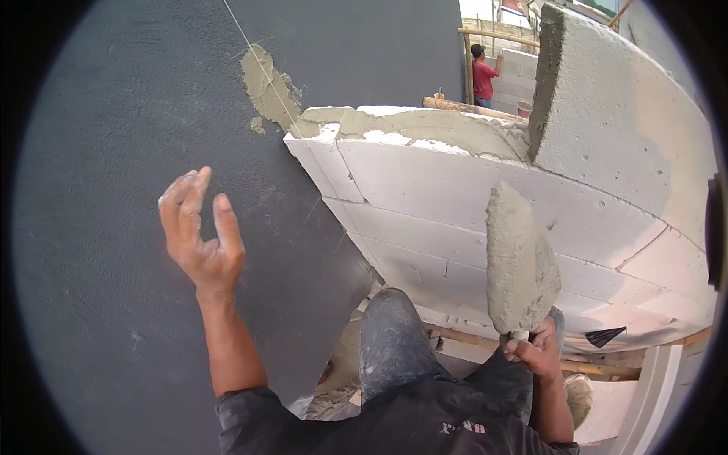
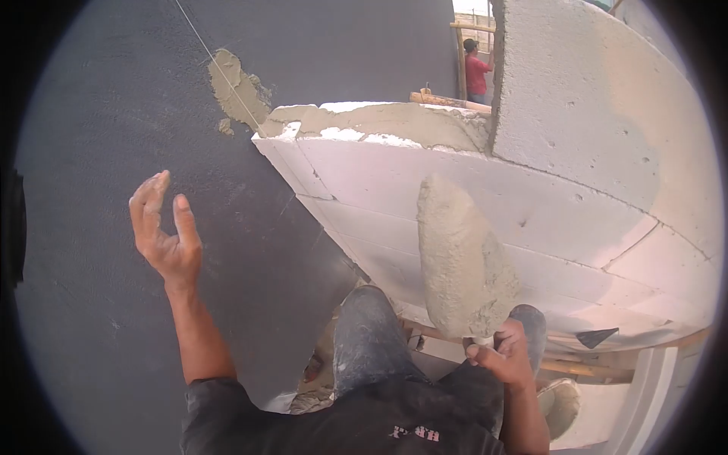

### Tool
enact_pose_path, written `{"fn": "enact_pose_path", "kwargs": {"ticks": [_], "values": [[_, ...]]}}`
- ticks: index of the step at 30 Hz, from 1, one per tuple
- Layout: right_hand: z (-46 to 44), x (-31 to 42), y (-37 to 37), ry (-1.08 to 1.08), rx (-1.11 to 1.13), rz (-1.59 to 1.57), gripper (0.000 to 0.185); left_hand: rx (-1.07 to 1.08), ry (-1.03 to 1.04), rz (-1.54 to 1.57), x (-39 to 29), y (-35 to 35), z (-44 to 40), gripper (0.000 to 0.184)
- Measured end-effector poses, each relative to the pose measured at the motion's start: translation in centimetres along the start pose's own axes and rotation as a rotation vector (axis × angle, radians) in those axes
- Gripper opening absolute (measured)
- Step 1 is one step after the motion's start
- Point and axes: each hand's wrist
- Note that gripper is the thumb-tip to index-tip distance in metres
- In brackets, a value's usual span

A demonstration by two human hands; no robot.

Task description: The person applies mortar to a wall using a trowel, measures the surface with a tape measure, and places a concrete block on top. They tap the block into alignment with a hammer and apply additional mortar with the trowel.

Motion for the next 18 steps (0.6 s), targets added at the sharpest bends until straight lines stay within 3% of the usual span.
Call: {"fn": "enact_pose_path", "kwargs": {"ticks": [3, 5, 11, 15, 17, 18], "values": [[-8.1, 0.1, 4.1, 0.002, 0.282, 0.007, 0.022, -0.209, 0.013, -0.504, 7.8, -7.0, -1.5, 0.034], [-13.0, 0.7, 7.4, 0.084, 0.423, -0.037, 0.023, -0.236, 0.034, -0.533, 8.9, -7.7, -1.7, 0.036], [-25.3, 2.8, 16.1, -0.115, 0.626, -0.126, 0.016, -0.146, -0.072, -0.715, 7.6, -6.2, -2.5, 0.042], [-30.8, 5.3, 19.7, -0.321, 0.384, 0.071, 0.01, -0.141, -0.069, -0.675, 8.1, -6.4, -2.2, 0.045], [-32.1, 7.3, 20.9, -0.529, 0.059, 0.591, 0.014, -0.116, -0.084, -0.681, 7.7, -6.4, -2.3, 0.048], [-32.8, 7.5, 21.6, -0.533, 0.056, 0.589, 0.014, -0.119, -0.08, -0.682, 7.7, -6.5, -2.4, 0.048]]}}
Point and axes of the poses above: each hand's wrist, its own z-axis away from the middle knuckle, its own y-axis out of the palm, x = y × z, and after that the axes turned 11 degrees about x, right-handed
